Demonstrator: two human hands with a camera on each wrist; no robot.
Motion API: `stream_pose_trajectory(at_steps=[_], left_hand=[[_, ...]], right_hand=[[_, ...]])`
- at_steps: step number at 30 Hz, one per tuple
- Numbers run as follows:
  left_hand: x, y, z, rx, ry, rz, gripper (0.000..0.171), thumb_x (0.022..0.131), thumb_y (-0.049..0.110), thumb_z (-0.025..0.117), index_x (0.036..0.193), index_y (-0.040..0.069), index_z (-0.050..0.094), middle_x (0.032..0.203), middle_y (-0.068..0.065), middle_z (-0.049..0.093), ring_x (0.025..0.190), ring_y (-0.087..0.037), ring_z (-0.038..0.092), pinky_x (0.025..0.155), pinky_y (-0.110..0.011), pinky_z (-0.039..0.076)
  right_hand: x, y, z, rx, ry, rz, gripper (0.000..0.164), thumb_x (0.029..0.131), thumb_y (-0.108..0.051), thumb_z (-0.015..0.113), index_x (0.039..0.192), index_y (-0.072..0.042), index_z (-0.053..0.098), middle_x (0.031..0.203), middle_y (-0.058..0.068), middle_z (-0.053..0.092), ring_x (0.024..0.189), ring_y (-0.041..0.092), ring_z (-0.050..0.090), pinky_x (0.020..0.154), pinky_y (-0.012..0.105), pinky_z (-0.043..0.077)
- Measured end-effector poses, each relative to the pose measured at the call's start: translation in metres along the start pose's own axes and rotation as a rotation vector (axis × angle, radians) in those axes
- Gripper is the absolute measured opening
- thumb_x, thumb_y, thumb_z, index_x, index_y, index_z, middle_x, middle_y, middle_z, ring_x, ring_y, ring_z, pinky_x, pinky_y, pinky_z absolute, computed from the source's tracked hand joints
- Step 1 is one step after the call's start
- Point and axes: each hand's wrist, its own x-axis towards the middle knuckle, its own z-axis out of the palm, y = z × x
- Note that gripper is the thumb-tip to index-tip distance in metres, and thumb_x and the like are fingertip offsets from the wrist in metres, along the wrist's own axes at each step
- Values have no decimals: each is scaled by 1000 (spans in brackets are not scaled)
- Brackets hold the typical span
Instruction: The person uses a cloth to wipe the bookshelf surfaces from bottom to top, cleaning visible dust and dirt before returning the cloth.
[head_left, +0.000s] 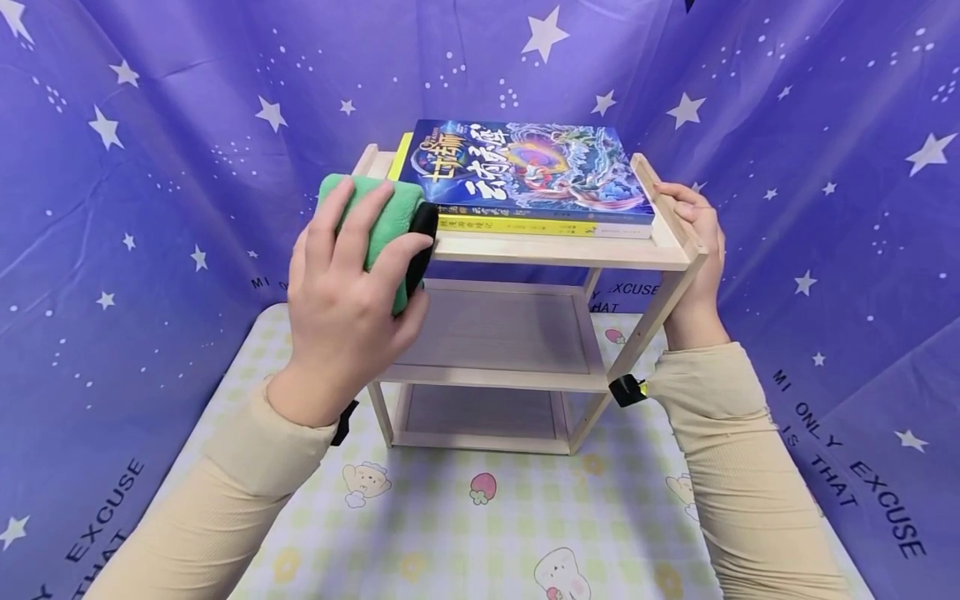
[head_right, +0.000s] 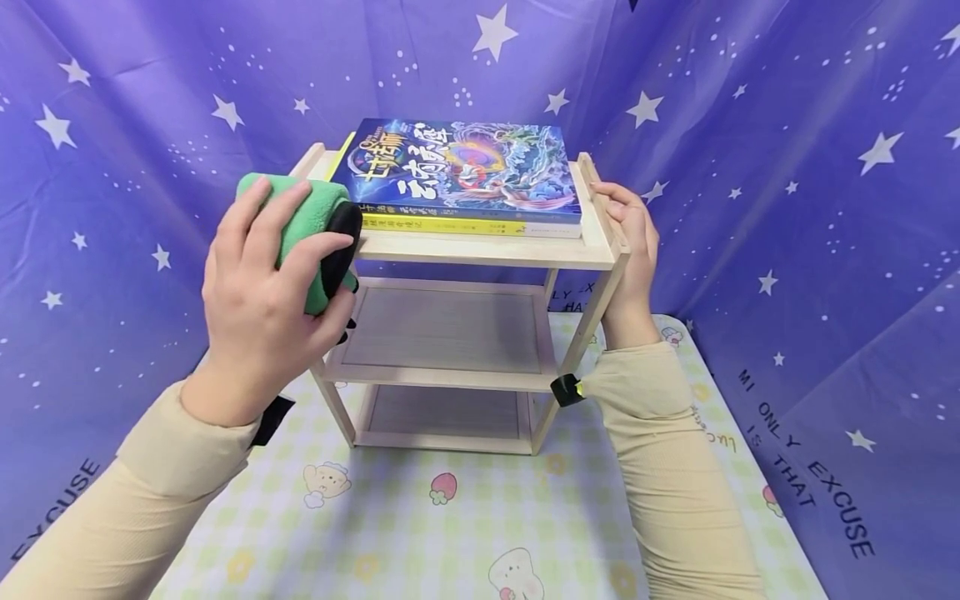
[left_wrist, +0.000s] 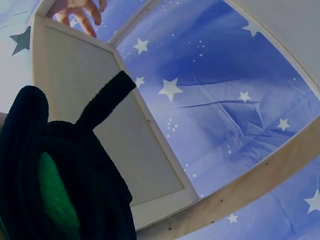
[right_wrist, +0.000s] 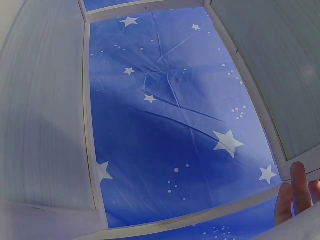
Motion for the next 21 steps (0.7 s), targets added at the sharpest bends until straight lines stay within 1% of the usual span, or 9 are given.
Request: stream_pose_trajectory(at_steps=[5,9,11,13,15,18,21], left_hand=[[-2,2,-1,53,-45,9,30,83,16,60,112,12,63,142,-18,53,136,-39,42,95,-58,44],[-2,4,-5,68,-78,16,32,83,17,61,115,12,62,143,-19,51,136,-38,42,95,-58,44],[-1,4,-8,73,-112,31,33,85,19,60,117,11,62,145,-20,49,136,-40,41,97,-58,44],[0,3,-13,74,-163,48,36,87,22,61,121,11,61,146,-22,47,138,-41,39,101,-57,43],[2,2,-19,66,-232,63,42,87,25,65,126,11,59,149,-24,43,140,-42,35,105,-57,42],[4,-1,-30,43,-341,80,58,85,34,72,135,12,55,153,-25,37,144,-43,30,110,-57,39],[7,-4,-39,7,-443,92,76,80,43,79,143,13,48,158,-24,28,147,-43,23,111,-57,38]], right_hand=[[0,0,0,15,2,3,40,95,-9,37,88,-14,76,101,-1,69,104,15,57,87,19,46],[0,-1,1,40,2,9,41,96,-8,37,88,-12,77,101,1,69,101,15,58,86,19,47],[0,-1,1,49,-2,8,41,96,-7,36,88,-12,76,101,2,69,100,15,58,86,19,47],[0,-1,1,51,-7,9,42,96,-7,36,88,-12,76,101,3,69,100,15,57,86,19,47],[0,-1,1,58,-11,10,42,96,-7,35,88,-12,76,102,4,68,100,15,57,86,19,47],[0,-1,1,60,-13,9,42,96,-6,35,88,-11,76,102,6,67,99,15,57,86,19,47],[0,-1,1,59,-16,7,42,96,-6,35,89,-11,76,103,7,67,99,15,57,86,19,47]])
